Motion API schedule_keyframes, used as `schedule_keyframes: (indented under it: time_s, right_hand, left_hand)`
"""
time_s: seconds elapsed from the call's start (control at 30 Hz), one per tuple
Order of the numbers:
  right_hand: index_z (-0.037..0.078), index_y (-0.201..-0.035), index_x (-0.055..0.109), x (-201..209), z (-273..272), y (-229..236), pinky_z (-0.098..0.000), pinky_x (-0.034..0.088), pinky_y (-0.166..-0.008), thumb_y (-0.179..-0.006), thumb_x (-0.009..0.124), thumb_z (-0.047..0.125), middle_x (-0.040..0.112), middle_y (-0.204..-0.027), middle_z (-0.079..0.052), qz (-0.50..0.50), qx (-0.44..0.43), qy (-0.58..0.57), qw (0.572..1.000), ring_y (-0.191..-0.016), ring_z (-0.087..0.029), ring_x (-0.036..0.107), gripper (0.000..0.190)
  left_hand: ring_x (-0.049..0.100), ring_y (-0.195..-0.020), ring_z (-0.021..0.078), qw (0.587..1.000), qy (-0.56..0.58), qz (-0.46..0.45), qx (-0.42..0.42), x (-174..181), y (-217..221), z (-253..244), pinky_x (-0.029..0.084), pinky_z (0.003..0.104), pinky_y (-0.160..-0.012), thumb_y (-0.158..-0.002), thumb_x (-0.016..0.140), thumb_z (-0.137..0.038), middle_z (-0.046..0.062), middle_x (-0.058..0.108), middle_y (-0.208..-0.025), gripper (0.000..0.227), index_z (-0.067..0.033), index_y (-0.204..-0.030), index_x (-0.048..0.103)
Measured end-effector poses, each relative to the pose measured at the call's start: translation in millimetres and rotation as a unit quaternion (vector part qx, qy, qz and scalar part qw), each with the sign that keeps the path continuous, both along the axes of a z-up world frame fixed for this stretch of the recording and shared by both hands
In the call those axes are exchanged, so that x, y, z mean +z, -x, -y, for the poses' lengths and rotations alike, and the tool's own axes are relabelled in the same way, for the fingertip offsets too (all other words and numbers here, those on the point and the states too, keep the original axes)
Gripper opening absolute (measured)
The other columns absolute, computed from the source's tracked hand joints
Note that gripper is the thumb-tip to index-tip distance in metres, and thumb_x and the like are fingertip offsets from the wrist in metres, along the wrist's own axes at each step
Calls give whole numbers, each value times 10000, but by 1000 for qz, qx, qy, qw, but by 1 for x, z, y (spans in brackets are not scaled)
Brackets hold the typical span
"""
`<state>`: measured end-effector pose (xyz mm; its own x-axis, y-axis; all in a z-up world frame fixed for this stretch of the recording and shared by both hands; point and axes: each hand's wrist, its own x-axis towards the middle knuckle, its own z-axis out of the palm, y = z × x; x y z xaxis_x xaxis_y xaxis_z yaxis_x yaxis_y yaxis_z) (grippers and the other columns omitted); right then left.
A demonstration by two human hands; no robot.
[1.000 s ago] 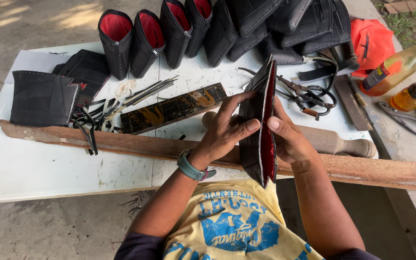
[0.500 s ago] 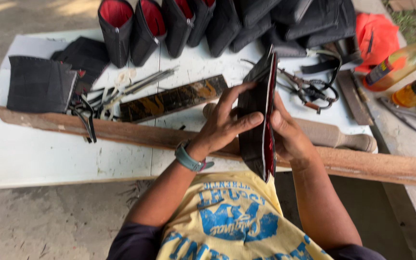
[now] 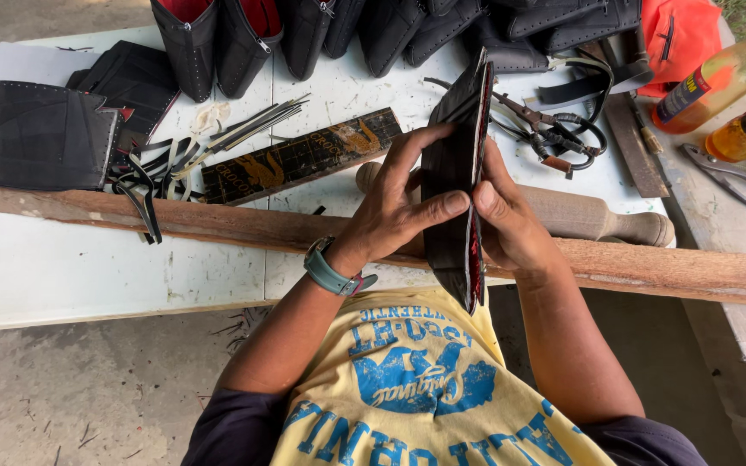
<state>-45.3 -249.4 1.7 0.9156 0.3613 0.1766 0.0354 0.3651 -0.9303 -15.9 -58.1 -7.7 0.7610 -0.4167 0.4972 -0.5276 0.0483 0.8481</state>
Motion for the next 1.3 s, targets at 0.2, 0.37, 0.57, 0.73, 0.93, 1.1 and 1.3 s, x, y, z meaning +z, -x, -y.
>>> schedule_keyframes:
  time_s: [0.2,0.37,0.57,0.73,0.93,1.1,1.3]
  right_hand:
    - [73,-1662,116,6,-2,18,-474,344,-1216,-794,761,714,352,-1603,-206,75,-26,64,995,-1507,-355,363,1257]
    - [71,-1651,131,7,-2,29,-495,333,-1190,-731,773,756,366,-1576,-220,96,-48,106,989,-1476,-373,370,1314]
    - [59,-1671,122,-7,-7,20,-448,240,-1251,-868,720,688,259,-1679,-193,83,-36,34,995,-1553,-333,254,1182]
    - [65,-1672,92,-10,-7,18,-449,224,-1280,-913,689,652,193,-1721,-195,86,-23,22,996,-1599,-338,207,1130]
    - [68,-1668,102,-13,-5,17,-479,315,-1248,-923,661,653,251,-1686,-210,78,-25,25,996,-1565,-352,281,1099]
    - [61,-1659,142,-12,-5,17,-480,365,-1210,-916,664,661,342,-1611,-224,74,-20,22,997,-1509,-355,358,1088]
    - [51,-1661,148,-12,-5,17,-469,367,-1221,-916,665,667,340,-1622,-222,76,-33,28,996,-1522,-347,353,1096]
  left_hand:
    - [445,-1541,356,999,31,12,-42,15,19,-6,434,500,-1295,-889,746,-634,192,437,-1572,978,-51,-1578,371]
    - [405,-1560,358,998,36,1,-60,22,33,-12,331,490,-1335,-849,821,-554,196,423,-1579,1013,-36,-1592,367]
    - [396,-1578,350,997,41,-27,-59,14,27,-11,354,487,-1341,-890,807,-528,180,407,-1580,965,-52,-1613,381]
    - [389,-1578,357,997,30,-38,-53,12,20,-14,377,512,-1321,-887,788,-553,166,412,-1594,963,-61,-1610,383]
    - [368,-1596,363,997,27,-55,-49,13,20,-15,395,545,-1300,-903,761,-564,171,404,-1619,915,-93,-1601,402]
    - [390,-1577,366,997,25,-53,-49,18,21,-12,418,551,-1277,-896,772,-558,177,403,-1608,919,-94,-1594,395]
    - [396,-1570,361,998,19,-45,-39,17,21,-10,449,537,-1268,-904,766,-565,181,410,-1583,914,-87,-1587,392]
